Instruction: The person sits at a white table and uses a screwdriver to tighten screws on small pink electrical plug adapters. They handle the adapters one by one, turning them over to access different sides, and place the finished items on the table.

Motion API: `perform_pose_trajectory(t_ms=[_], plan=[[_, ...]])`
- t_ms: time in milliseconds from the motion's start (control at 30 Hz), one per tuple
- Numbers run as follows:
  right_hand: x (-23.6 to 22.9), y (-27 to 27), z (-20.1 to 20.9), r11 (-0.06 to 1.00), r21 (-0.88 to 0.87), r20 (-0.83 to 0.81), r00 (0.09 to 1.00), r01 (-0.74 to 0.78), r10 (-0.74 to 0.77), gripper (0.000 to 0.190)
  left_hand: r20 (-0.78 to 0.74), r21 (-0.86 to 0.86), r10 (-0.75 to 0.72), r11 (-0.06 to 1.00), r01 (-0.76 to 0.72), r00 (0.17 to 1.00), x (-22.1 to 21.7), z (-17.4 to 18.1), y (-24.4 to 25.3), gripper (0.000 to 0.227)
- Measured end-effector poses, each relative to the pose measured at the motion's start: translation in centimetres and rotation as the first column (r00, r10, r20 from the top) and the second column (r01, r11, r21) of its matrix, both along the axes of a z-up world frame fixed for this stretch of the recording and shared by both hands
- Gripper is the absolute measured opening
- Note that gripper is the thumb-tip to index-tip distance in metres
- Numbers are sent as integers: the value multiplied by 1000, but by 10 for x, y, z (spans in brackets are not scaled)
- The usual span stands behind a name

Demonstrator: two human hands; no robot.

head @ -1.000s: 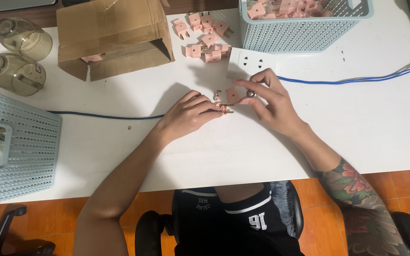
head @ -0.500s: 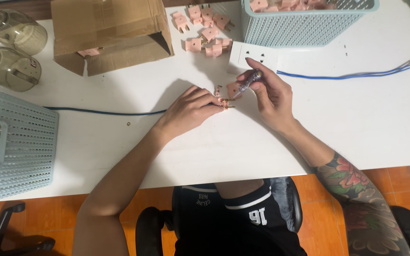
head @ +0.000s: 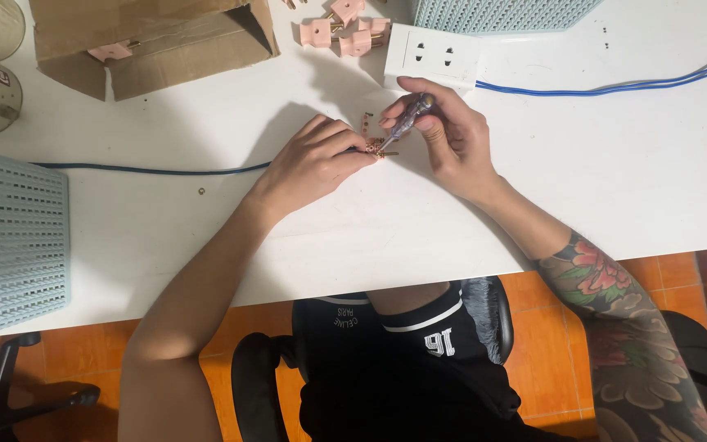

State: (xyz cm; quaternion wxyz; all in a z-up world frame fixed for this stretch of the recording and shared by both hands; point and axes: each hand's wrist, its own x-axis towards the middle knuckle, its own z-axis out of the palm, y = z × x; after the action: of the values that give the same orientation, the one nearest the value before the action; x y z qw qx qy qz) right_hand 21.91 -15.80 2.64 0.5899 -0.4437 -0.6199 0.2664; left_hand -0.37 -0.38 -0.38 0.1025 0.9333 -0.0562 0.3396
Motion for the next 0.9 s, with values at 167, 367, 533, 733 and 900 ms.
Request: perform_pose_trajectory(t_ms=[167, 367, 533, 733, 900], plan=[[-5, 5, 2, 999, 23, 40, 999, 32, -33, 45, -20, -11, 16, 1000, -17, 1000, 1, -5, 1, 11], [-8, 9, 8, 994, 101, 80, 996, 40, -48, 46, -29, -21, 19, 1000, -20, 999, 2, -1, 1, 6], [-4, 10, -1, 994, 111, 140, 989, 25, -40, 44, -25, 11, 24, 1000, -24, 999, 2, -15, 4, 6], [-2, 17, -3, 975, 222, 277, 956, 33, -96, 43, -26, 75, 18, 997, -16, 1000, 1, -6, 4, 10], [-17, 12, 23, 978, 207, 257, 965, 0, -54, 34, -25, 88, 25, 996, -22, 999, 3, -16, 6, 18]])
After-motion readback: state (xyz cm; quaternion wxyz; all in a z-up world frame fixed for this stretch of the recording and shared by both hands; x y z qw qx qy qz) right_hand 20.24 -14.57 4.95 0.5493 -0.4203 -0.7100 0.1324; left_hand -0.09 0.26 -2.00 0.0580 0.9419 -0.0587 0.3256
